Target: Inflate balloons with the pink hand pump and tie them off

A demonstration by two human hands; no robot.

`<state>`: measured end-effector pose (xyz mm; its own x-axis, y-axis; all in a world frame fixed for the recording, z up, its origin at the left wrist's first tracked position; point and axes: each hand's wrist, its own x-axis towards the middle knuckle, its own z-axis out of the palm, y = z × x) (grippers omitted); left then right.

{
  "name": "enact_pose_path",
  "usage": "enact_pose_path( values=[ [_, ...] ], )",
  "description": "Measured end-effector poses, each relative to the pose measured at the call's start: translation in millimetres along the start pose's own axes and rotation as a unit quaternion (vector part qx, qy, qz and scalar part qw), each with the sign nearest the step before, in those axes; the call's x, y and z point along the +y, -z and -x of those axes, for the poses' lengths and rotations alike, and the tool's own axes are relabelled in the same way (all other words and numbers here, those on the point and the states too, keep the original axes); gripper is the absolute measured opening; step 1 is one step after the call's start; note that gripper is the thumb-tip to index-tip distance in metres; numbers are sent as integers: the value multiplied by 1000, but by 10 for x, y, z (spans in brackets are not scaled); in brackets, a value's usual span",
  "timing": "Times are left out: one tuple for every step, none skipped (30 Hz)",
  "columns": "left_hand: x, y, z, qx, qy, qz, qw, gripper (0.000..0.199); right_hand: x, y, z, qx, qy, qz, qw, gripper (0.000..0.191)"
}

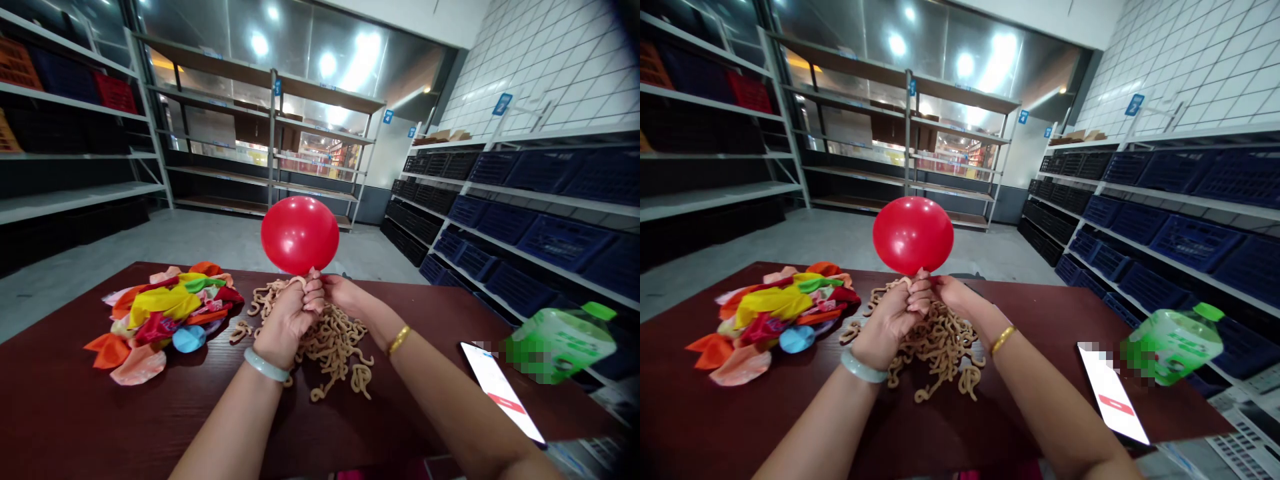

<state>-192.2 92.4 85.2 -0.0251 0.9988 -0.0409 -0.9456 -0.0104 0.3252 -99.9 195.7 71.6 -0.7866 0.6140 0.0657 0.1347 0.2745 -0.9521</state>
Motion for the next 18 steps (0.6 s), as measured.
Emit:
enact_pose_path(
  values=[
    [-3,-7,14,-10,18,18,1000,17,20,-64,-47,-21,-3,-17,1000,29],
    [-3,-8,25,-18,32,34,999,17,24,-124,-101,-40,-6,-32,999,30],
    [2,-4,32,-23,42,46,998,18,21,-173,-156,-59,-12,-47,997,31],
    [11,3,38,-24,47,55,997,18,15,-211,-208,-70,-17,-59,996,31],
    [21,11,42,-21,47,61,997,19,11,-235,-250,-78,-21,-71,994,30],
    [33,17,46,-16,45,64,997,19,11,-245,-280,-84,-25,-83,993,29],
    [45,21,50,-8,45,65,997,20,15,-241,-296,-89,-29,-94,991,29],
    [55,20,53,1,47,63,997,20,21,-226,-298,-94,-32,-104,990,28],
    [64,16,56,9,51,59,997,21,28,-199,-286,-96,-34,-113,988,28],
    [70,10,58,16,54,53,997,22,32,-165,-263,-97,-36,-123,987,26],
    [75,1,58,22,58,44,997,23,32,-125,-233,-97,-36,-133,986,23],
    [77,-7,55,28,61,33,997,23,28,-83,-200,-94,-34,-142,985,20],
    [78,-13,50,33,63,19,997,23,21,-43,-167,-84,-30,-151,985,18],
    [74,-17,42,37,61,2,997,22,11,-7,-136,-66,-24,-157,985,19],
    [66,-16,29,41,53,-22,998,21,2,21,-107,-41,-16,-161,986,20],
    [51,-11,12,46,30,-56,997,20,-4,39,-82,-12,-8,-162,987,21],
    [30,1,-9,53,-10,-96,994,19,-7,47,-58,18,0,-161,987,22],
    [1,18,-36,62,-58,-134,987,19,-4,45,-34,44,7,-158,986,22]
  ],
)
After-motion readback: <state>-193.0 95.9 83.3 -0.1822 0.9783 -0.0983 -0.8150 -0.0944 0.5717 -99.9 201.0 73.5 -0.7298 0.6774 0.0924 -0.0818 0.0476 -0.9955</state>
